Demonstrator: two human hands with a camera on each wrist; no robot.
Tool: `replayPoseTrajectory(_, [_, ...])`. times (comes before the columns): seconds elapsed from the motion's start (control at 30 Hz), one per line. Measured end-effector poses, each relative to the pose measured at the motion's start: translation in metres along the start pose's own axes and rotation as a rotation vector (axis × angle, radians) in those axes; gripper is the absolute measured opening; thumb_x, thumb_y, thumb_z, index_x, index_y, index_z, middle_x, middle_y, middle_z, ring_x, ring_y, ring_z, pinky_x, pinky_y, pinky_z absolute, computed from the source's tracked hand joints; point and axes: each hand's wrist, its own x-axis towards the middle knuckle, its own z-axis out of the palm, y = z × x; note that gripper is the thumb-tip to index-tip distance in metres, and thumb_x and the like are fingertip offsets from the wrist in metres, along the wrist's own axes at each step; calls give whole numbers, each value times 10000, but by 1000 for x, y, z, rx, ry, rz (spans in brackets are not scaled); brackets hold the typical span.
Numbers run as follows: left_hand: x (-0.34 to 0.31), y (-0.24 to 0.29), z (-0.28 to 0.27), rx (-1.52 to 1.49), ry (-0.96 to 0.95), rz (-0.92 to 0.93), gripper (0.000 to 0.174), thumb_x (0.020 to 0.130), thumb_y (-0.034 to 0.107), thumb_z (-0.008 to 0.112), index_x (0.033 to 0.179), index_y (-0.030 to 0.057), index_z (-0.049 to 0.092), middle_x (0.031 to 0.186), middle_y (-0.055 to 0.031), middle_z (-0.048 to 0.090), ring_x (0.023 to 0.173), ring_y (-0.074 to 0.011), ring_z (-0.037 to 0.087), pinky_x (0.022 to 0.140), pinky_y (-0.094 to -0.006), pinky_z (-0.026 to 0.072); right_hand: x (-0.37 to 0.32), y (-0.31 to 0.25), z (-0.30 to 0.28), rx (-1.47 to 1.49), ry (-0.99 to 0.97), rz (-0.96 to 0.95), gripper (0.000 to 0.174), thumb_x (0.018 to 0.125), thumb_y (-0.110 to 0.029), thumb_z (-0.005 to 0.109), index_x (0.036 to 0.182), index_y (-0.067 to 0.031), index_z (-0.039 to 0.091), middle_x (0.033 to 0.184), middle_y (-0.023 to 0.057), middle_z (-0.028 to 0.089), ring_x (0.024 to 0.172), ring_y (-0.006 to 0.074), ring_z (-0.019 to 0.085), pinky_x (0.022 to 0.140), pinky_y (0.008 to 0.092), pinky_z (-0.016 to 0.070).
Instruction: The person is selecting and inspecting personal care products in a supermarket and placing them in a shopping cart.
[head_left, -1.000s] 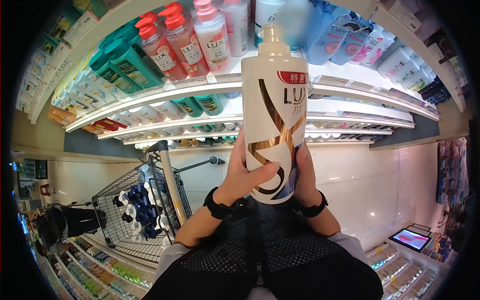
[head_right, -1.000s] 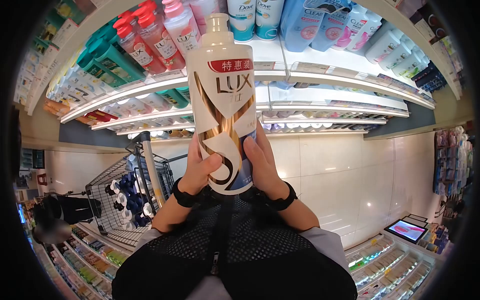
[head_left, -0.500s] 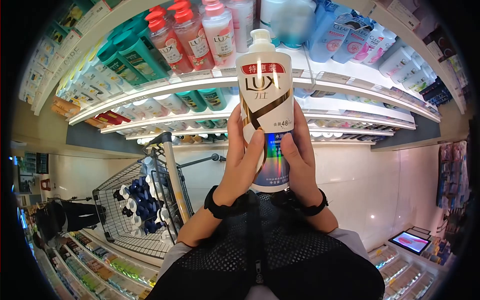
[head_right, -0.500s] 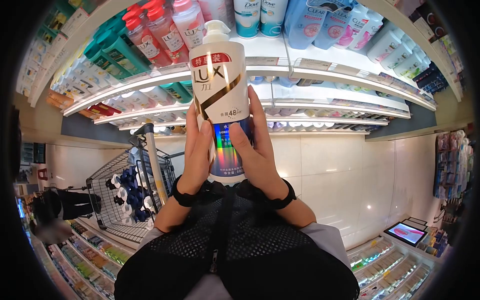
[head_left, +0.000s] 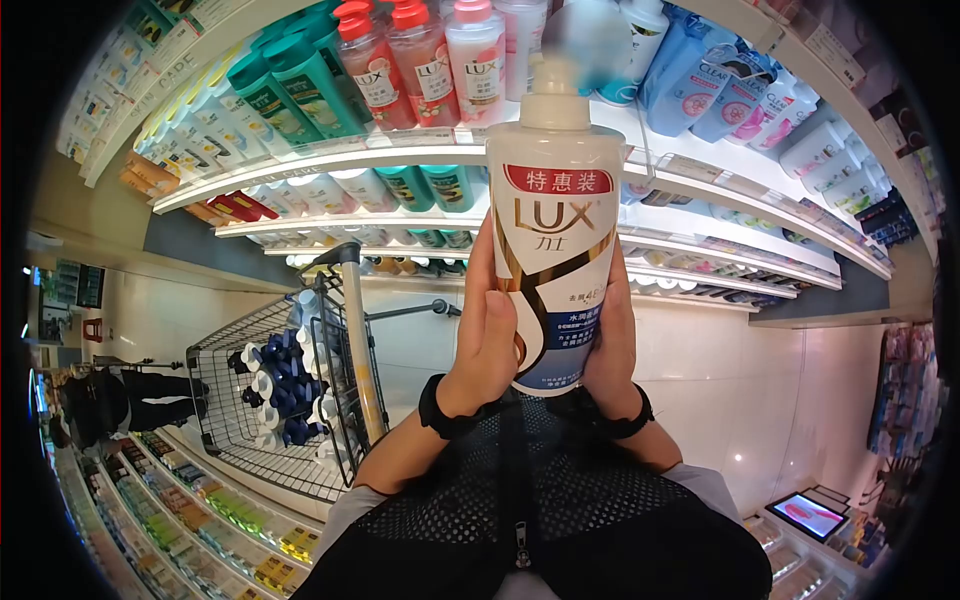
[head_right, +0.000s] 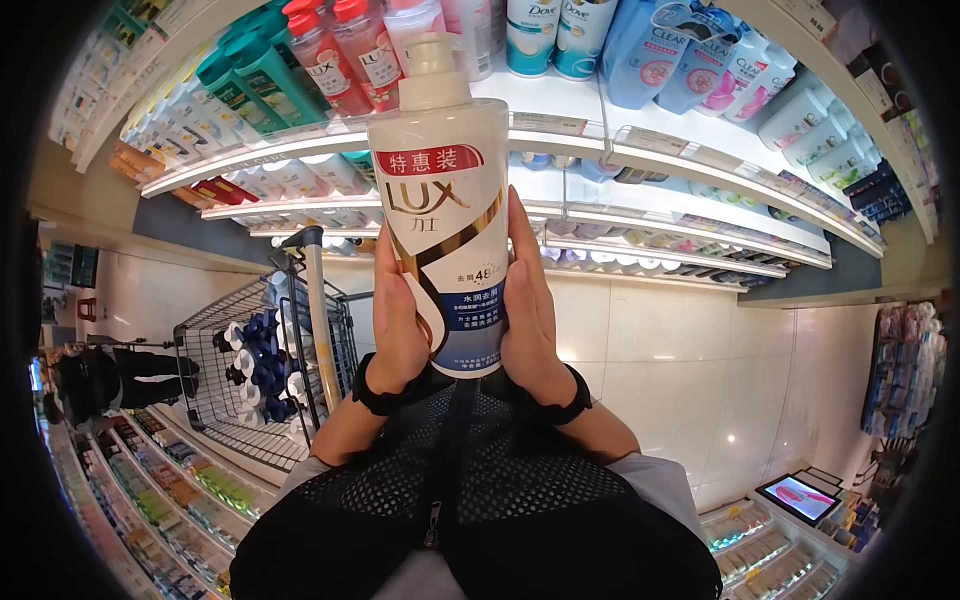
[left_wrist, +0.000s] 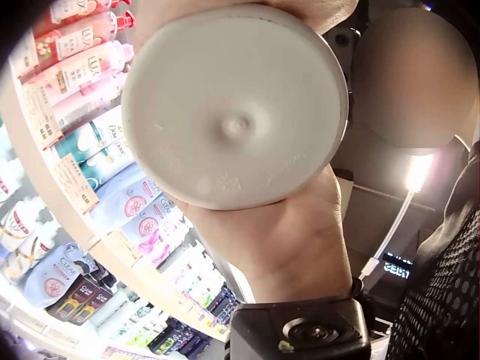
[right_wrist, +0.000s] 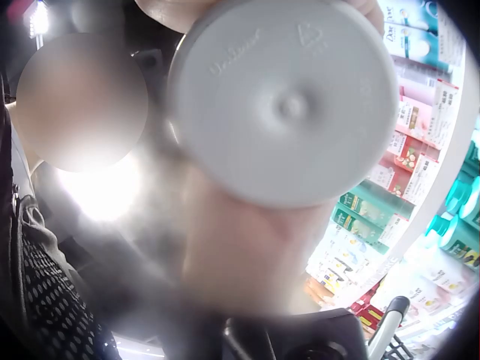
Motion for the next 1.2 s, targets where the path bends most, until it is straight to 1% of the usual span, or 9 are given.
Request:
replayPoseTrajectory(0.03, [-1, 1, 1, 1, 2, 3, 632, 903, 378, 287, 1315, -50, 73, 1313, -143, 267, 1194, -185, 302, 979, -298, 245, 1, -2, -2, -14, -73, -2, 541, 917, -314, 196, 1325, 30, 108, 1391, 138, 127, 1283, 226, 134, 1026, 311, 129])
replayPoseTrajectory(0.17, [0, 4, 2, 39, 12, 20, 623, 904, 369, 280, 1312, -56, 78, 1307, -146, 276, 1190, -188, 309, 977, -298, 248, 0, -11, 1, -23, -55, -1, 525, 918, -291, 203, 1324, 32, 118, 1386, 141, 146, 1276, 225, 157, 1023, 310, 141])
replayPoseTrajectory(0.23, [0, 6, 2, 36, -1, 22, 620, 905, 369, 277, 1311, -57, 82, 1305, -147, 280, 1188, -189, 312, 976, -298, 249, -1, -16, 6, -67, 38, -7, 522, 915, -283, 213, 1313, 46, 136, 1324, 147, 268, 1205, 187, 300, 988, 301, 238])
replayPoseTrajectory(0.33, [1, 15, 4, -9, -84, -23, 581, 916, 314, 267, 1318, -53, 67, 1363, -157, 165, 1251, -213, 199, 1008, -319, 171, -4, -12, 3, 20, 126, 53, 520, 917, -282, 212, 1316, 42, 131, 1326, 143, 269, 1202, 184, 306, 986, 301, 246])
replayPoseTrajectory(0.37, [3, 16, 6, -2, -28, -72, 571, 917, 320, 263, 1315, -50, 89, 1331, -152, 229, 1217, -200, 260, 991, -307, 213, -3, -16, 2, 19, 130, 54, 520, 917, -282, 212, 1316, 42, 131, 1326, 143, 269, 1202, 184, 306, 986, 301, 246])
replayPoseTrajectory(0.43, [7, 20, 10, 3, 24, -125, 562, 918, 325, 259, 1311, -48, 112, 1298, -147, 293, 1182, -188, 322, 974, -295, 255, 4, -26, 0, 35, -15, 93, 515, 922, -282, 226, 1328, 19, 128, 1381, 140, 164, 1271, 214, 172, 1018, 306, 156])
replayPoseTrajectory(0.8, [19, 35, 15, -98, 14, -202, 479, 933, 278, 228, 1306, -21, 193, 1292, -121, 321, 1178, -166, 329, 977, -286, 253, 12, -34, -3, 206, -27, 139, 496, 920, -232, 290, 1341, -24, 132, 1360, 116, 226, 1196, 151, 292, 981, 260, 223])
replayPoseTrajectory(0.93, [22, 34, 18, -150, 88, -255, 439, 936, 278, 226, 1269, -5, 272, 1205, -106, 421, 1080, -140, 431, 915, -271, 338, 14, -41, -1, 329, -26, 191, 489, 914, -196, 309, 1348, -53, 135, 1297, 108, 320, 1159, 147, 336, 967, 263, 246])
replayPoseTrajectory(1.2, [27, 30, 15, -365, 200, -396, 410, 932, 318, 249, 1178, 25, 397, 1067, -77, 541, 926, -119, 547, 785, -247, 450, 20, -43, 0, 366, -43, 257, 494, 901, -167, 297, 1345, -47, 117, 1319, 116, 295, 1178, 166, 344, 966, 283, 290])
